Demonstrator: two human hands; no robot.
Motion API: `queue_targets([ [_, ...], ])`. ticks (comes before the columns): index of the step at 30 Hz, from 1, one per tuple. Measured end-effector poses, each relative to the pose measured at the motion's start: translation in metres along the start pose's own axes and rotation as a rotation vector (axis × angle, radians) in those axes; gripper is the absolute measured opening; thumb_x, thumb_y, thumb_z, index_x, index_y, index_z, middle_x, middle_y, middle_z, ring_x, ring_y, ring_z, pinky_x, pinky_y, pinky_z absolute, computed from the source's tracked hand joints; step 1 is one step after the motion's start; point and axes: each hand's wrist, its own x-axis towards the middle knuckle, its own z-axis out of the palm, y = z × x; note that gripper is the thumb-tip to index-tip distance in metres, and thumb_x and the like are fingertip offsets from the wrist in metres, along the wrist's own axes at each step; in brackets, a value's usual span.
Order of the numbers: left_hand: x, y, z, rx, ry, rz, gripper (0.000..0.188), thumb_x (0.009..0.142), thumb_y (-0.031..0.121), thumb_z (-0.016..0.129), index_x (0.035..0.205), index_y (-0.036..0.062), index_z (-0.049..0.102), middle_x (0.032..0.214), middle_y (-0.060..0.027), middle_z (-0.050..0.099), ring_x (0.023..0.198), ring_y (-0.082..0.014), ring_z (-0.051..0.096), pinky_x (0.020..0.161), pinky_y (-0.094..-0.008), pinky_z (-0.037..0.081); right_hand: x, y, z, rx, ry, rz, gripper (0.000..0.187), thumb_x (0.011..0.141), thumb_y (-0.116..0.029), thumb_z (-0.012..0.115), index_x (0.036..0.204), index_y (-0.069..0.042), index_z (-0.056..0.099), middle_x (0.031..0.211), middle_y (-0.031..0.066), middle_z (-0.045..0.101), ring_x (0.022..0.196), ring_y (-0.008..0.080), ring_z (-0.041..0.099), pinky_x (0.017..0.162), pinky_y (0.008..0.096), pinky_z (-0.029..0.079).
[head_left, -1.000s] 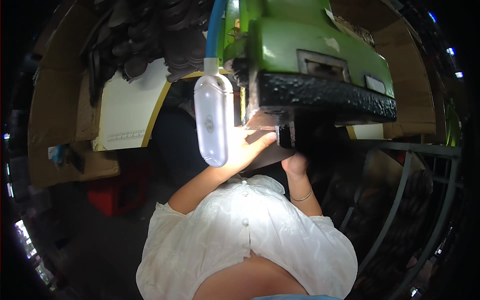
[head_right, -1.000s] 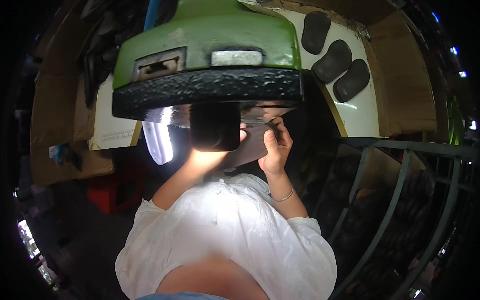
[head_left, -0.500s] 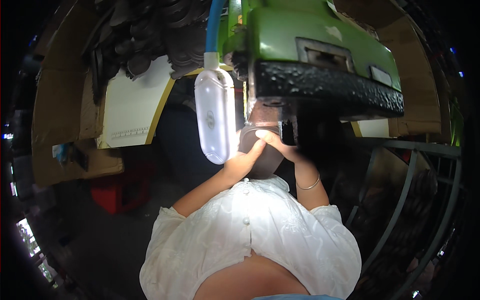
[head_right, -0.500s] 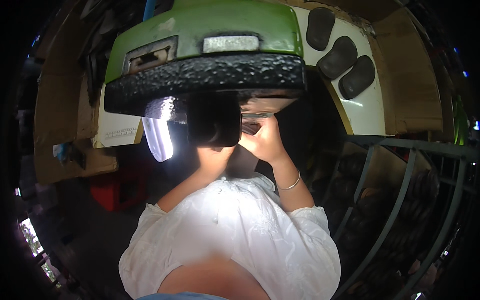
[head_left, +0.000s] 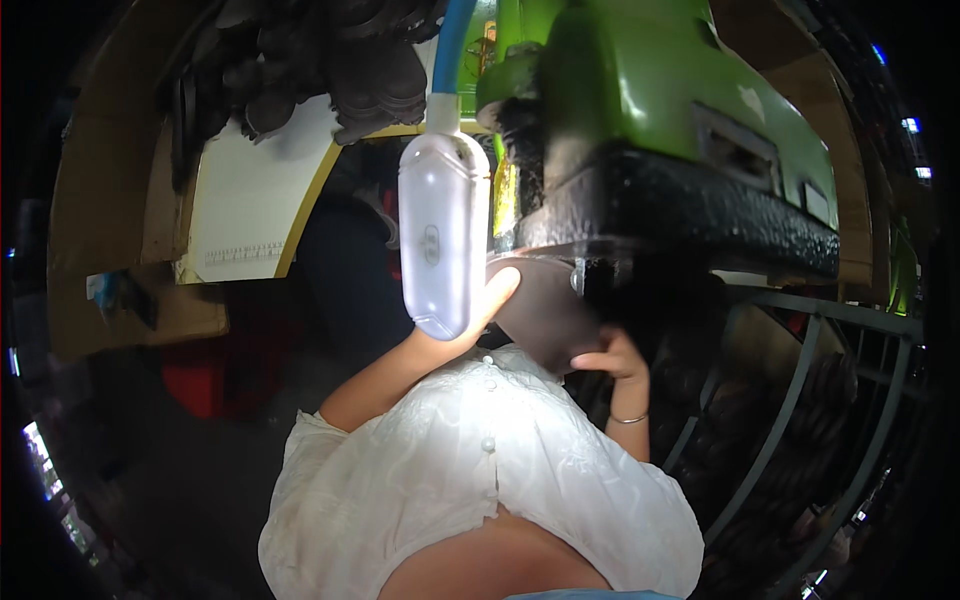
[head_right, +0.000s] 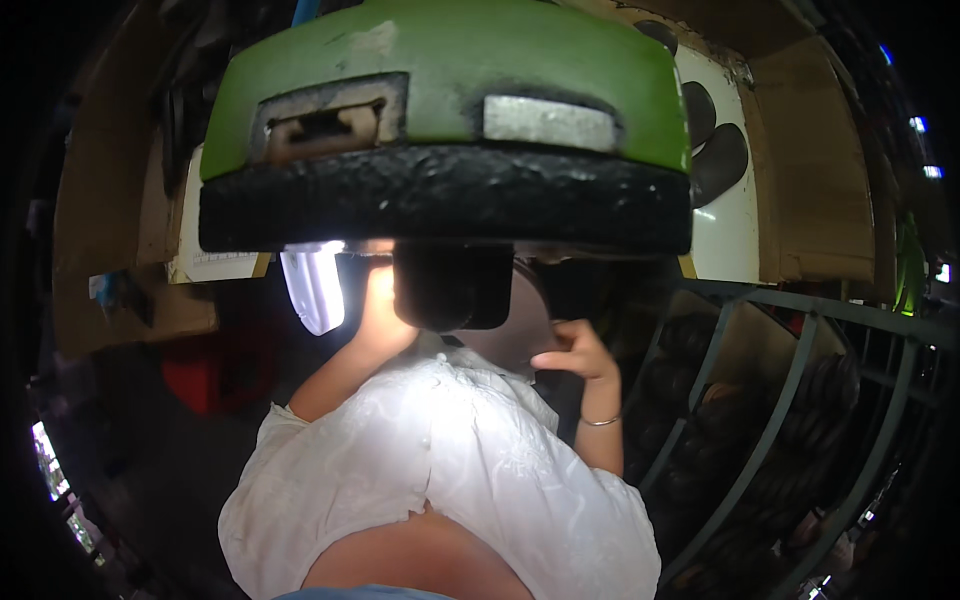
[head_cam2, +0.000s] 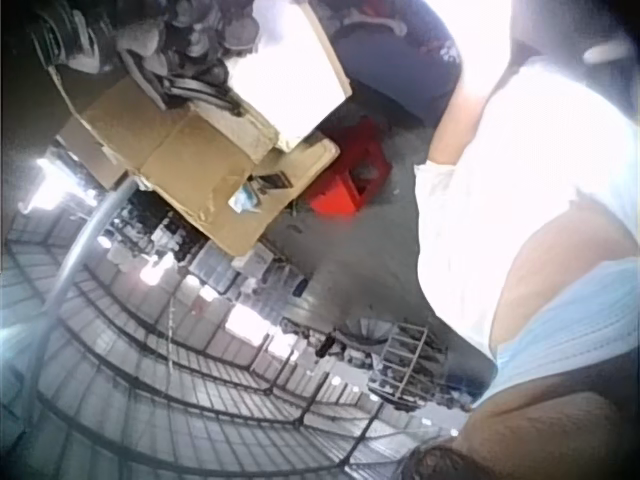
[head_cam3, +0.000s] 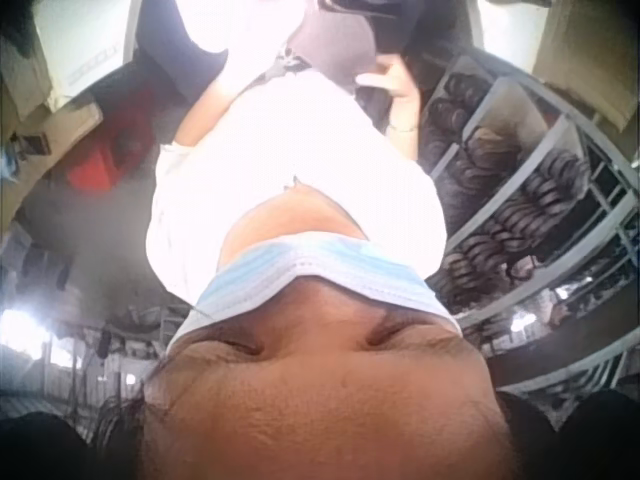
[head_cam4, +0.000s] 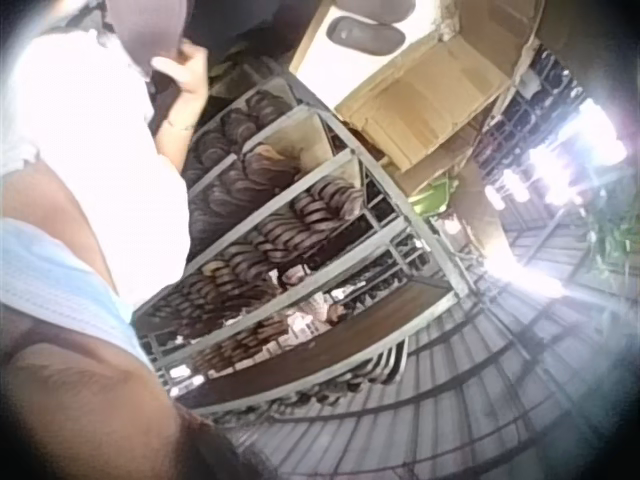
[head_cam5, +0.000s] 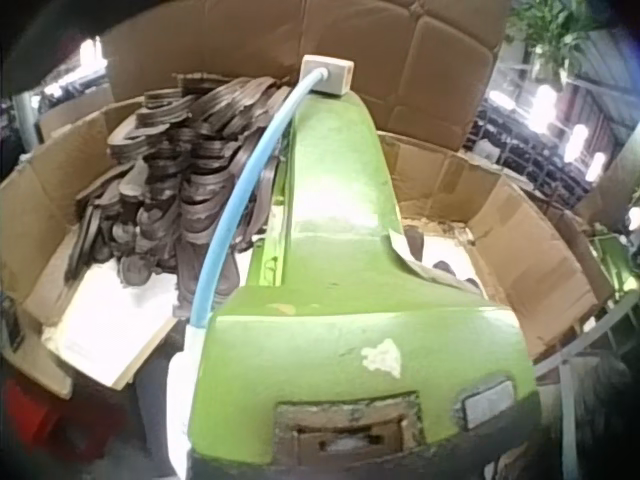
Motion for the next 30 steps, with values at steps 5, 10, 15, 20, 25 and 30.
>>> queue_targets([
  [5, -0.013, -0.010, -0.009, 0.017, -0.038, -0.172, 0.022, 0.083, 0.006, 0.056, 0.103, -0.0017, 0.054, 0.094, -0.0064, 0.060, 0.084, -0.0123, 0.057, 0.075, -0.0253, 0.046, -0.001, -0.034, -0.024, 0.327, 0.394, -0.540, 0.037, 0.063, -0.002, 0.065, 0.098, 0.006, 0.057, 0.090, 0.0102, 0.062, 0.080, 0.0158, 0.060, 0.077, 0.0259, 0.046],
  [10, -0.029, -0.011, -0.023, -0.212, -0.002, -0.187, 0.031, 0.084, 0.007, 0.054, 0.114, -0.0017, 0.048, 0.103, -0.0058, 0.056, 0.095, -0.0116, 0.052, 0.085, -0.0263, 0.041, 0.033, -0.075, -0.010, 0.255, 0.431, -0.641, 0.035, 0.067, -0.007, 0.066, 0.099, 0.004, 0.056, 0.088, 0.0102, 0.062, 0.077, 0.0153, 0.060, 0.074, 0.0252, 0.047],
  [15, -0.037, -0.018, -0.053, -0.332, 0.110, -0.216, 0.031, 0.085, 0.009, 0.056, 0.112, -0.0032, 0.046, 0.093, -0.0062, 0.058, 0.083, -0.0100, 0.056, 0.076, -0.0245, 0.045, 0.058, -0.100, 0.037, 0.016, 0.428, -0.672, 0.027, 0.068, -0.005, 0.067, 0.092, 0.004, 0.059, 0.083, 0.0073, 0.062, 0.074, 0.0109, 0.057, 0.070, 0.0228, 0.045],
  [20, -0.049, -0.049, -0.097, -0.302, -0.056, -0.388, 0.037, 0.087, 0.013, 0.054, 0.118, -0.0036, 0.042, 0.105, -0.0071, 0.056, 0.097, -0.0127, 0.053, 0.087, -0.0281, 0.043, 0.069, -0.117, 0.084, -0.291, 0.371, -0.680, 0.022, 0.070, 0.002, 0.068, 0.091, 0.002, 0.060, 0.093, 0.0061, 0.061, 0.085, 0.0110, 0.056, 0.077, 0.0245, 0.046],
  [25, -0.051, -0.084, -0.080, -0.168, -0.372, -0.461, 0.040, 0.082, 0.011, 0.061, 0.117, -0.0030, 0.047, 0.108, -0.0071, 0.056, 0.097, -0.0131, 0.052, 0.084, -0.0284, 0.043, 0.088, -0.115, 0.097, -0.246, 0.226, -0.604, 0.027, 0.069, 0.004, 0.070, 0.093, 0.002, 0.059, 0.092, 0.0043, 0.062, 0.086, 0.0108, 0.057, 0.076, 0.0248, 0.047],
  [30, -0.043, -0.065, 0.002, -0.183, -0.672, -0.417, 0.043, 0.077, 0.014, 0.067, 0.113, -0.0013, 0.051, 0.108, -0.0102, 0.056, 0.099, -0.0175, 0.052, 0.086, -0.0308, 0.042, 0.093, -0.116, 0.094, -0.147, 0.093, -0.421, 0.028, 0.069, -0.006, 0.073, 0.093, 0.001, 0.059, 0.089, 0.0053, 0.063, 0.082, 0.0104, 0.059, 0.074, 0.0250, 0.047],
])
